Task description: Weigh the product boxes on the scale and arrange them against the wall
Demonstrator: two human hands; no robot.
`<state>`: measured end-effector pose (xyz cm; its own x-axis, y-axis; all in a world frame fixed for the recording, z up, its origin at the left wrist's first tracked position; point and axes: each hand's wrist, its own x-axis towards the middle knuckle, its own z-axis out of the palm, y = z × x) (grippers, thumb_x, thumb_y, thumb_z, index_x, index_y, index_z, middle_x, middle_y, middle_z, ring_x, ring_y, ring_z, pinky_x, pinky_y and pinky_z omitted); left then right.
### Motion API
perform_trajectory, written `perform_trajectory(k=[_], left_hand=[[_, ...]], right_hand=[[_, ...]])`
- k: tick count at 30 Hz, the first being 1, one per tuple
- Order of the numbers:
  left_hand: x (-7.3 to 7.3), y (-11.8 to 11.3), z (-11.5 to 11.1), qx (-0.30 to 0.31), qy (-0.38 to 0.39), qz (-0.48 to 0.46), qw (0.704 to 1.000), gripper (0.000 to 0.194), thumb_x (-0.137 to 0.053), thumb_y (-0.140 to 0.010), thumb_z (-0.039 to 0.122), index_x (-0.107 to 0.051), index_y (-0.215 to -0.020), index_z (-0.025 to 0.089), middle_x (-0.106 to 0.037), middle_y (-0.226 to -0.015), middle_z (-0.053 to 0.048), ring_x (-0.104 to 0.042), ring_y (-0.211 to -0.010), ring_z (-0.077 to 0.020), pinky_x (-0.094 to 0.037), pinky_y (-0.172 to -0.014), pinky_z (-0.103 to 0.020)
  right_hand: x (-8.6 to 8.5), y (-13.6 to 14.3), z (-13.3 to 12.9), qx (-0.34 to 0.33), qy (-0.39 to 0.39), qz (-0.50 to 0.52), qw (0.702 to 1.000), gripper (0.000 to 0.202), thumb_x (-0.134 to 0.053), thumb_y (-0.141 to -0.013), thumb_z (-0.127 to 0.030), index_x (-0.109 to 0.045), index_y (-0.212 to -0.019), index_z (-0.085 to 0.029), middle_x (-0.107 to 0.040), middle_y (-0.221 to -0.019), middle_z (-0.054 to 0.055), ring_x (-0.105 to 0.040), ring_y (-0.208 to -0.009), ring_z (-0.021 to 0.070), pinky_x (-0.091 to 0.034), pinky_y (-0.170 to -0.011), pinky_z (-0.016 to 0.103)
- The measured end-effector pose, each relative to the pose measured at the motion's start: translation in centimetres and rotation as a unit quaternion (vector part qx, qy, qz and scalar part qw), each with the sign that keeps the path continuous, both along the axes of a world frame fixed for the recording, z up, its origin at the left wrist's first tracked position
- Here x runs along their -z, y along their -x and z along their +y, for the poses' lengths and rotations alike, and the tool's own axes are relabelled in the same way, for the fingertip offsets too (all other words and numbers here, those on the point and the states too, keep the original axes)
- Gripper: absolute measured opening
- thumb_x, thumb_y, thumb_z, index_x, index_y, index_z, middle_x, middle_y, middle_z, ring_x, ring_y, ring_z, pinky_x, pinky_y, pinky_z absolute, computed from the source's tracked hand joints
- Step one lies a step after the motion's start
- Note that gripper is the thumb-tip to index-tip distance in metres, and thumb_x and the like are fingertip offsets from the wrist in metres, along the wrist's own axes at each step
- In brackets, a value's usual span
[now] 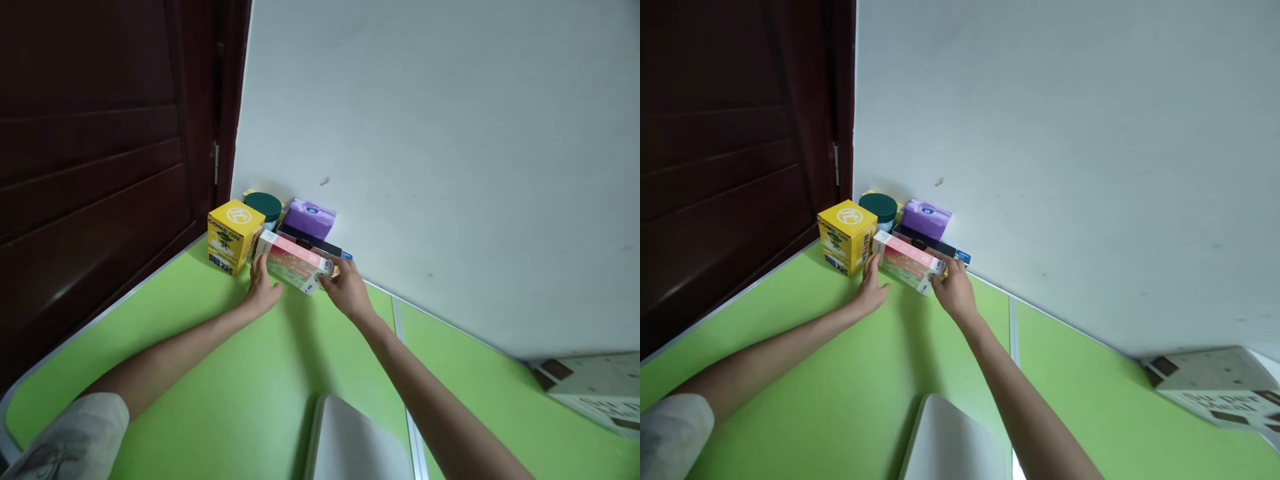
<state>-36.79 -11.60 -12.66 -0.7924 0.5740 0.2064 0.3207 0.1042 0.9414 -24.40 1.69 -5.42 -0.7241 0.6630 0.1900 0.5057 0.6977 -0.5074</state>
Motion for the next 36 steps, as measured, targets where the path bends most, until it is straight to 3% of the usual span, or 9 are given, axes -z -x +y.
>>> perform_trajectory(k=[5, 9, 13, 17, 19, 23, 28, 33, 36], left_hand=[[0.4, -0.3, -0.8, -0.005, 0.009, -0.002, 1.0, 0.079, -0.055, -0.059, 0.003, -0.031, -0.134, 0.013, -0.028, -0.145, -0.021, -0.022, -0.14, -0.0307, -0.017, -0.115, -0.048], [0.2, -1.0, -2.8, 0.024, -0.038, -0.014, 0.999, 0.075, -0.052, -0.065, 0.007, -0.03, -0.136, 0.017, -0.027, -0.147, -0.018, -0.027, -0.138, -0.0291, -0.036, -0.106, -0.047], [-2.6, -1.8, -5.5, 0.087, -0.076, 0.008, 0.993, 0.068, -0.054, -0.075, 0.018, -0.03, -0.138, 0.023, -0.03, -0.149, -0.013, -0.035, -0.134, -0.0245, -0.046, -0.095, -0.035], [-6.2, -4.0, -7.8, 0.24, 0.056, 0.011, 0.969, 0.055, -0.06, -0.073, 0.026, -0.048, -0.126, 0.023, -0.06, -0.123, -0.008, -0.061, -0.102, -0.0208, -0.051, -0.084, -0.032], [-7.0, -5.7, -8.7, 0.272, 0.118, 0.016, 0.955, 0.047, -0.064, -0.069, 0.026, -0.055, -0.115, 0.023, -0.067, -0.107, -0.004, -0.063, -0.09, -0.0199, -0.052, -0.08, -0.032], [-6.6, -9.5, -10.4, 0.306, 0.177, 0.006, 0.935, 0.038, -0.068, -0.067, 0.026, -0.058, -0.103, 0.024, -0.069, -0.098, -0.002, -0.063, -0.093, -0.0218, -0.052, -0.081, -0.033], [-5.7, -12.3, -11.8, 0.332, 0.211, -0.015, 0.919, 0.031, -0.066, -0.07, 0.024, -0.056, -0.1, 0.024, -0.068, -0.103, -0.004, -0.062, -0.101, -0.0227, -0.05, -0.089, -0.036], [-5.5, -11.3, -13.1, 0.318, 0.247, -0.001, 0.915, 0.055, -0.07, -0.067, 0.033, -0.051, -0.118, 0.026, -0.058, -0.129, -0.009, -0.057, -0.116, -0.0274, -0.045, -0.1, -0.043], [-4.9, -9.5, -13.7, 0.281, 0.275, 0.053, 0.918, 0.064, -0.072, -0.061, 0.046, -0.05, -0.119, 0.032, -0.059, -0.128, -0.007, -0.063, -0.105, -0.0303, -0.05, -0.094, -0.046]], right_hand=[[0.5, -0.1, 0.3, -0.021, 0.038, 0.016, 0.999, 0.033, -0.055, -0.078, -0.025, -0.057, -0.11, -0.015, -0.052, -0.106, 0.012, -0.059, -0.069, 0.0192, -0.053, -0.069, 0.038], [0.4, -3.5, -0.9, -0.05, 0.054, 0.064, 0.995, 0.03, -0.053, -0.082, -0.03, -0.055, -0.108, -0.015, -0.053, -0.101, 0.011, -0.056, -0.067, 0.0177, -0.051, -0.063, 0.035], [-1.1, -10.2, -3.1, -0.096, 0.076, 0.068, 0.99, 0.027, -0.049, -0.088, -0.037, -0.052, -0.109, -0.019, -0.054, -0.102, 0.01, -0.055, -0.077, 0.0189, -0.05, -0.064, 0.031], [-3.2, -17.5, -5.6, -0.111, 0.115, 0.042, 0.986, 0.023, -0.047, -0.091, -0.036, -0.052, -0.111, -0.024, -0.054, -0.101, 0.008, -0.055, -0.085, 0.0199, -0.049, -0.073, 0.032], [-3.8, -20.5, -6.6, -0.105, 0.143, 0.021, 0.984, 0.024, -0.049, -0.091, -0.034, -0.051, -0.113, -0.026, -0.055, -0.103, 0.008, -0.056, -0.088, 0.0199, -0.049, -0.074, 0.032], [-3.7, -24.7, -8.2, -0.098, 0.17, -0.012, 0.98, 0.026, -0.051, -0.09, -0.03, -0.05, -0.115, -0.025, -0.054, -0.108, 0.009, -0.055, -0.087, 0.0188, -0.049, -0.074, 0.032], [-2.2, -27.1, -9.5, -0.125, 0.189, 0.007, 0.974, 0.023, -0.053, -0.087, -0.021, -0.054, -0.11, -0.023, -0.055, -0.105, 0.008, -0.056, -0.085, 0.0181, -0.049, -0.076, 0.034], [-0.2, -29.0, -9.5, -0.073, 0.247, 0.028, 0.966, 0.061, -0.065, -0.076, -0.02, -0.04, -0.132, -0.025, -0.053, -0.119, 0.009, -0.059, -0.088, 0.019, -0.051, -0.081, 0.039], [0.8, -29.9, -9.3, -0.055, 0.284, 0.053, 0.956, 0.073, -0.068, -0.074, -0.022, -0.033, -0.139, -0.022, -0.052, -0.122, 0.011, -0.059, -0.086, 0.0177, -0.052, -0.079, 0.037]])
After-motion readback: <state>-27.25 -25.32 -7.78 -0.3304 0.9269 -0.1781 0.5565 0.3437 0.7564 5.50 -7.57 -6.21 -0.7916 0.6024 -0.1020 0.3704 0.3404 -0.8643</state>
